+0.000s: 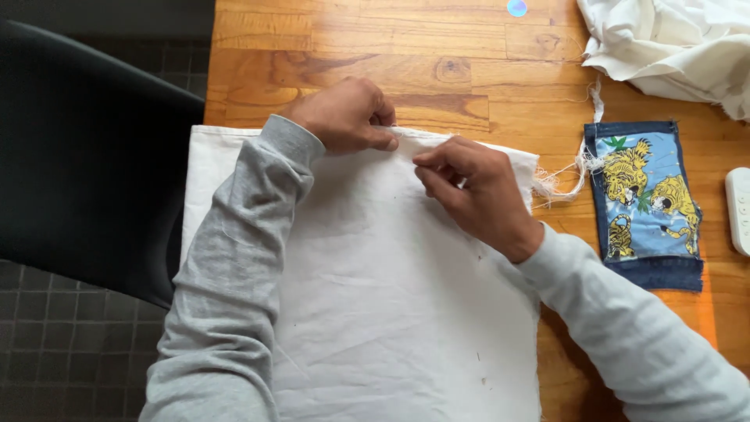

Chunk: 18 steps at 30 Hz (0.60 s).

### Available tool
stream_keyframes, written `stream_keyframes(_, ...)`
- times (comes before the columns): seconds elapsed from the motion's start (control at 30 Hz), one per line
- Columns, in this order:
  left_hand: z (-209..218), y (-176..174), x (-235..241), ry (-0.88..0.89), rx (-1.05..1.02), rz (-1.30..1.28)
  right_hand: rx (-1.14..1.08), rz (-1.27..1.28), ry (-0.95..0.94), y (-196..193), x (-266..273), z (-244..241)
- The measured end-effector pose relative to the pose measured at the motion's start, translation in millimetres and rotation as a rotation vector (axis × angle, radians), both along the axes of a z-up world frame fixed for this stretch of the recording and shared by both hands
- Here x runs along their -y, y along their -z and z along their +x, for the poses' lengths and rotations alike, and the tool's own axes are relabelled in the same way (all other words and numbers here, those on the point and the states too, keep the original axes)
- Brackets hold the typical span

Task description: The person smooths a large piece of white fabric on a wooden table, folds the edges, and then uses blue-handled scissors to cut along the folded edge.

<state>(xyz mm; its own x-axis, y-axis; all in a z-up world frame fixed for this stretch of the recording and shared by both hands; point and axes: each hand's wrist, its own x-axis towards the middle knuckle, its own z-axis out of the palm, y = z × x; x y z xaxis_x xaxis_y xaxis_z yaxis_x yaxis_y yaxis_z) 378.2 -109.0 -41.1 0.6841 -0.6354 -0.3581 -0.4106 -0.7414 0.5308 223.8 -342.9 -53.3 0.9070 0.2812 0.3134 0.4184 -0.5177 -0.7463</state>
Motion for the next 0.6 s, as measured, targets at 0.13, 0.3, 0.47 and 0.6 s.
stream_keyframes(0.13,7,16,-4,0.063,0.064,-0.109,-0.005,0.007,0.045,15,-6,4)
stream_keyframes(0.3,11,17,-1,0.094,0.05,-0.141,0.027,-0.039,0.079,17,-2,2)
stream_keyframes(0.47,7,8,-5,0.101,0.061,-0.132,0.053,-0.092,0.028,21,-7,5)
stream_keyframes(0.6,7,6,-6,0.112,0.016,-0.185,0.096,-0.161,0.065,26,-13,10)
